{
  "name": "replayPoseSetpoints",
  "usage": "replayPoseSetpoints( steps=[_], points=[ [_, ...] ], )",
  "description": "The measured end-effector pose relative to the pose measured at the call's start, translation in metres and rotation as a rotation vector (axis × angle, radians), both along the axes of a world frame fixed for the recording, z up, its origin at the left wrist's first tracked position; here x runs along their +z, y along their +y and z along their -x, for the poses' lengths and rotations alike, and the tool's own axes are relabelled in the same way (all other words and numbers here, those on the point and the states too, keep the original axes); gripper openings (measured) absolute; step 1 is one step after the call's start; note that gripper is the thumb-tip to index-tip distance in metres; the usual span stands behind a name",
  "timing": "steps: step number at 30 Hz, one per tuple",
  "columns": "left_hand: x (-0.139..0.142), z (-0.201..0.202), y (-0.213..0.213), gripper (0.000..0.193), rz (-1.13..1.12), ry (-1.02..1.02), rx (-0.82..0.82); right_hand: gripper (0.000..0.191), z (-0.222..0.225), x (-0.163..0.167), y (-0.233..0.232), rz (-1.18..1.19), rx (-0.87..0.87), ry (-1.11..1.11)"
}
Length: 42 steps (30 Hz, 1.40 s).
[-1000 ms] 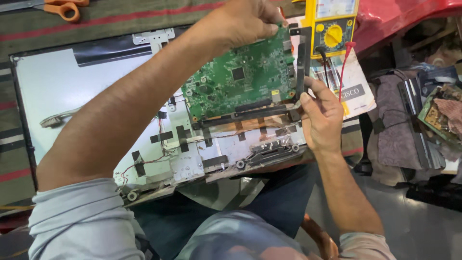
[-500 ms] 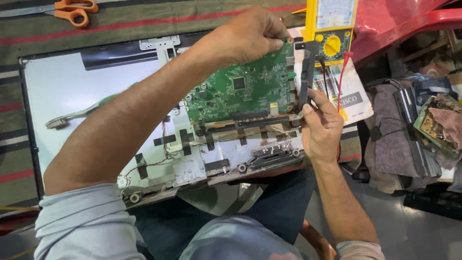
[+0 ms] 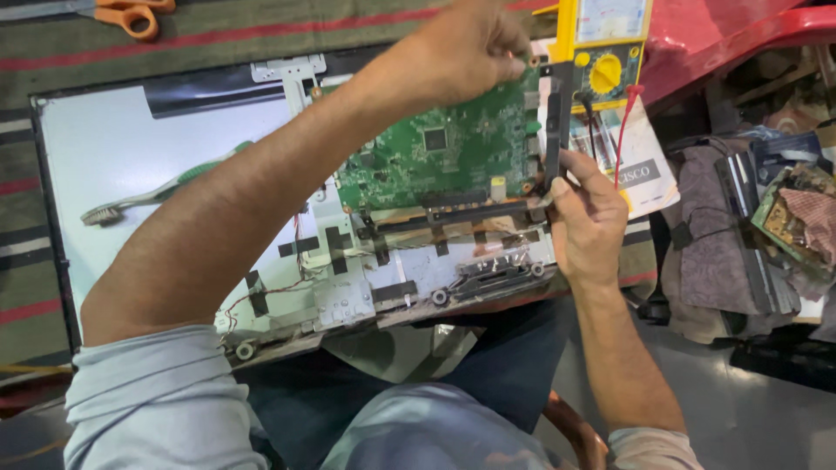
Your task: The person removes a circuit board from a disassembled television chassis, then reinserts it and secures it with screws. They connect several wires to the board and tighten the connections using a screwdriver.
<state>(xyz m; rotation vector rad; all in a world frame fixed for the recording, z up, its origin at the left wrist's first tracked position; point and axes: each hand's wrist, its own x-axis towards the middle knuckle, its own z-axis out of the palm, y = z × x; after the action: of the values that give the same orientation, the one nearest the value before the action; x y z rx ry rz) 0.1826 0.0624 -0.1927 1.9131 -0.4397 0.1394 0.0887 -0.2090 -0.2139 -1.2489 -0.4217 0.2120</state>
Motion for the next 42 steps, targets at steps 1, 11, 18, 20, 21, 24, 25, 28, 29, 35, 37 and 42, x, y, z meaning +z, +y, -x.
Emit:
replayPoseSetpoints(
  steps=[1, 11, 18, 20, 21, 24, 25, 28, 29, 35, 37, 42],
  points=[
    [-0.001, -0.005, 0.0, 0.021, -0.082, -0.016, 0.02, 0.032, 0.0, 0.002, 0.001, -0.001, 0.003, -0.005],
    [-0.013, -0.019, 0.029, 0.027, 0.255, 0.488, 0.042, 0.026, -0.014, 0.045, 0.025, 0.054, 0.029, 0.092],
    [-0.024, -0.014, 0.064, 0.028, 0.373, 0.665, 0.123, 0.025, -0.033, 0.062, 0.048, 0.058, 0.094, 0.154],
    [-0.027, -0.013, 0.065, 0.026, 0.423, 0.552, 0.108, 0.026, -0.034, 0.062, 0.051, 0.086, 0.085, 0.146],
    [-0.027, -0.014, 0.064, 0.025, 0.42, 0.535, 0.115, 0.026, -0.035, 0.061, 0.053, 0.072, 0.092, 0.155],
    [-0.027, -0.012, 0.061, 0.023, 0.363, 0.445, 0.139, 0.027, -0.036, 0.057, 0.055, 0.044, 0.102, 0.165],
    [-0.026, -0.01, 0.059, 0.021, 0.311, 0.391, 0.147, 0.028, -0.036, 0.055, 0.055, 0.043, 0.097, 0.162],
    [-0.02, -0.005, 0.054, 0.019, 0.209, 0.261, 0.13, 0.031, -0.035, 0.046, 0.052, 0.014, 0.06, 0.146],
    [-0.017, -0.004, 0.052, 0.018, 0.185, 0.222, 0.118, 0.032, -0.034, 0.042, 0.05, 0.0, 0.045, 0.139],
    [0.004, 0.008, 0.033, 0.02, 0.369, 0.237, -0.115, 0.037, -0.021, 0.013, 0.037, -0.063, 0.004, 0.062],
    [0.011, 0.014, 0.028, 0.023, 0.343, 0.279, -0.075, 0.041, -0.018, 0.006, 0.034, -0.12, 0.043, 0.033],
    [0.024, 0.023, 0.021, 0.024, 0.314, 0.321, -0.045, 0.052, -0.018, 0.001, 0.029, -0.177, 0.092, 0.007]
  ],
)
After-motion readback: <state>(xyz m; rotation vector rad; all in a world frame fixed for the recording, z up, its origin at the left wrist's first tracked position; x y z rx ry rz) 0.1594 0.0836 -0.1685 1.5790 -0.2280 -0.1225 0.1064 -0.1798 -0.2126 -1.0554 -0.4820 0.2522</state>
